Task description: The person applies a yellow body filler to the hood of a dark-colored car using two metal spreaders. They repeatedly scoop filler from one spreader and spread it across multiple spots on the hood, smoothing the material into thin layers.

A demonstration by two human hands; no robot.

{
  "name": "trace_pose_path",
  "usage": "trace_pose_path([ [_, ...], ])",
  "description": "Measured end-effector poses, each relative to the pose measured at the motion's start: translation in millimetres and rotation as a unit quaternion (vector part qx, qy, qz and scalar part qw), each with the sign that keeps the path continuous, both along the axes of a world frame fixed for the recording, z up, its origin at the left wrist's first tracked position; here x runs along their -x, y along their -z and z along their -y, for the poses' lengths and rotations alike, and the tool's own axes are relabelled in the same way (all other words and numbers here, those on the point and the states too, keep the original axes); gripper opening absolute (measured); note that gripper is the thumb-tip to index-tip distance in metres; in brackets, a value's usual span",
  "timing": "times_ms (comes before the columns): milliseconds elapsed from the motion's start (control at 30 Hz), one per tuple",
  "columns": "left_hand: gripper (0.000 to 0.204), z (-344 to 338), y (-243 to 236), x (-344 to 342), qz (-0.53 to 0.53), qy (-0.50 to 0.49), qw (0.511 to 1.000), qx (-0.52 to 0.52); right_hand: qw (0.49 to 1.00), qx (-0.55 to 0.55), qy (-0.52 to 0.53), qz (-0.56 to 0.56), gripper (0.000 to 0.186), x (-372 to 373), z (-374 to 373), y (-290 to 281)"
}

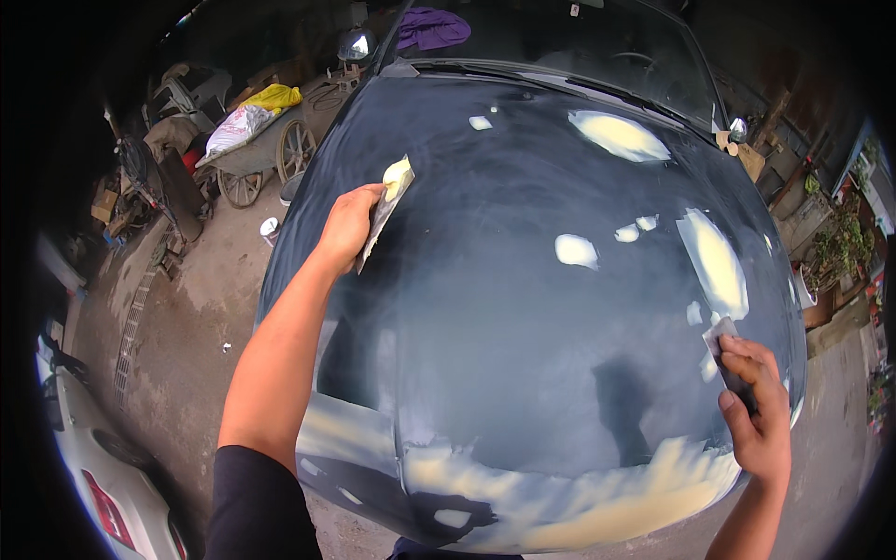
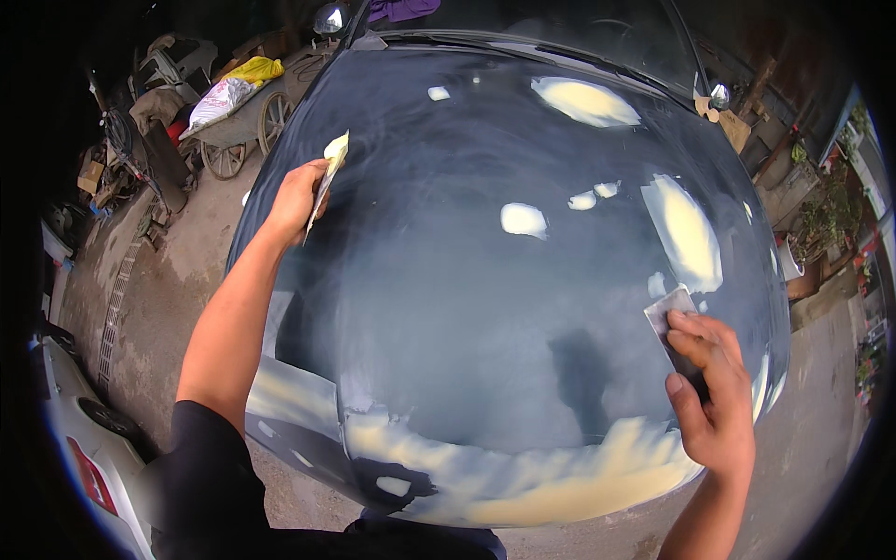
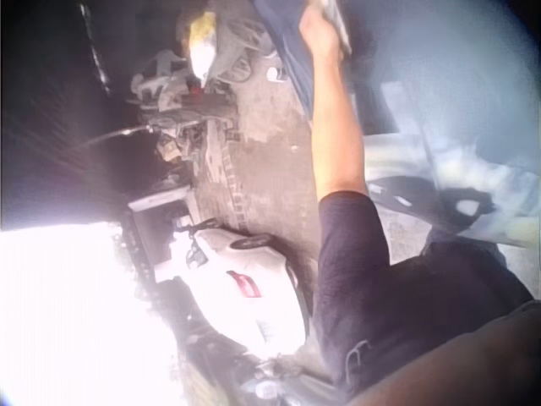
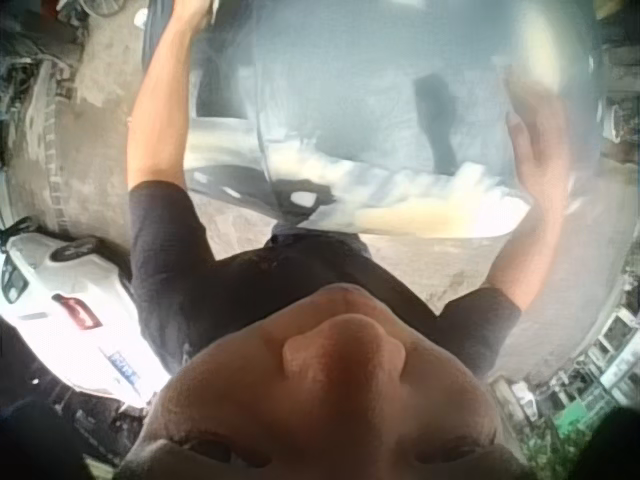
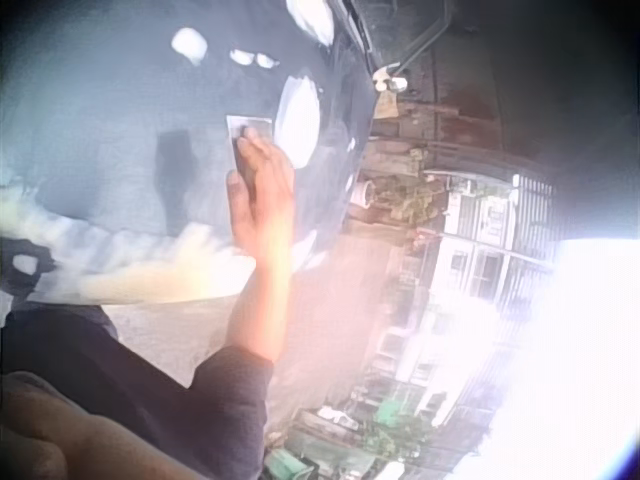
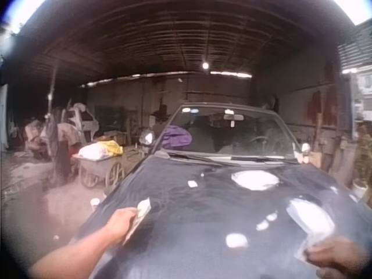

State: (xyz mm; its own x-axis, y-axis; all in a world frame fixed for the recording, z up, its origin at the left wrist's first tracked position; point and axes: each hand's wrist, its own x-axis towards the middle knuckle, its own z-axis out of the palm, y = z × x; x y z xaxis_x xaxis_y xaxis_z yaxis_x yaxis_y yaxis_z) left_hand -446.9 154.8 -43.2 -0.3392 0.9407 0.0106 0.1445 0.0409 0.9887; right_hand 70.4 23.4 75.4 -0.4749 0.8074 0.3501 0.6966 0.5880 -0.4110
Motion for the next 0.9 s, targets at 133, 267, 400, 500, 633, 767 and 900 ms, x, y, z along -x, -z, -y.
trace_pose_path([
  [133,0.034,32,29,32,0.055,-0.119,0.989,-0.066,0.987,-0.001,-0.141,0.079,0.041,77,-105,0],
  [267,0.032,31,44,33,0.13,-0.107,0.978,-0.121,0.978,0.031,-0.131,0.157,0.041,137,-180,2],
  [400,0.025,30,47,24,0.126,-0.105,0.974,-0.157,0.962,0.061,-0.117,0.237,0.041,188,-230,20],
  [500,0.028,31,55,30,0.085,-0.095,0.981,-0.146,0.951,0.106,-0.112,0.267,0.042,222,-240,22],
  [633,0.031,31,53,28,0.079,-0.091,0.983,-0.138,0.947,0.12,-0.114,0.276,0.042,234,-255,28],
  [767,0.032,30,52,30,0.091,-0.088,0.983,-0.135,0.941,0.112,-0.14,0.287,0.043,238,-264,37],
  [900,0.032,30,51,29,0.078,-0.094,0.983,-0.139,0.945,0.127,-0.138,0.269,0.044,236,-264,47],
])
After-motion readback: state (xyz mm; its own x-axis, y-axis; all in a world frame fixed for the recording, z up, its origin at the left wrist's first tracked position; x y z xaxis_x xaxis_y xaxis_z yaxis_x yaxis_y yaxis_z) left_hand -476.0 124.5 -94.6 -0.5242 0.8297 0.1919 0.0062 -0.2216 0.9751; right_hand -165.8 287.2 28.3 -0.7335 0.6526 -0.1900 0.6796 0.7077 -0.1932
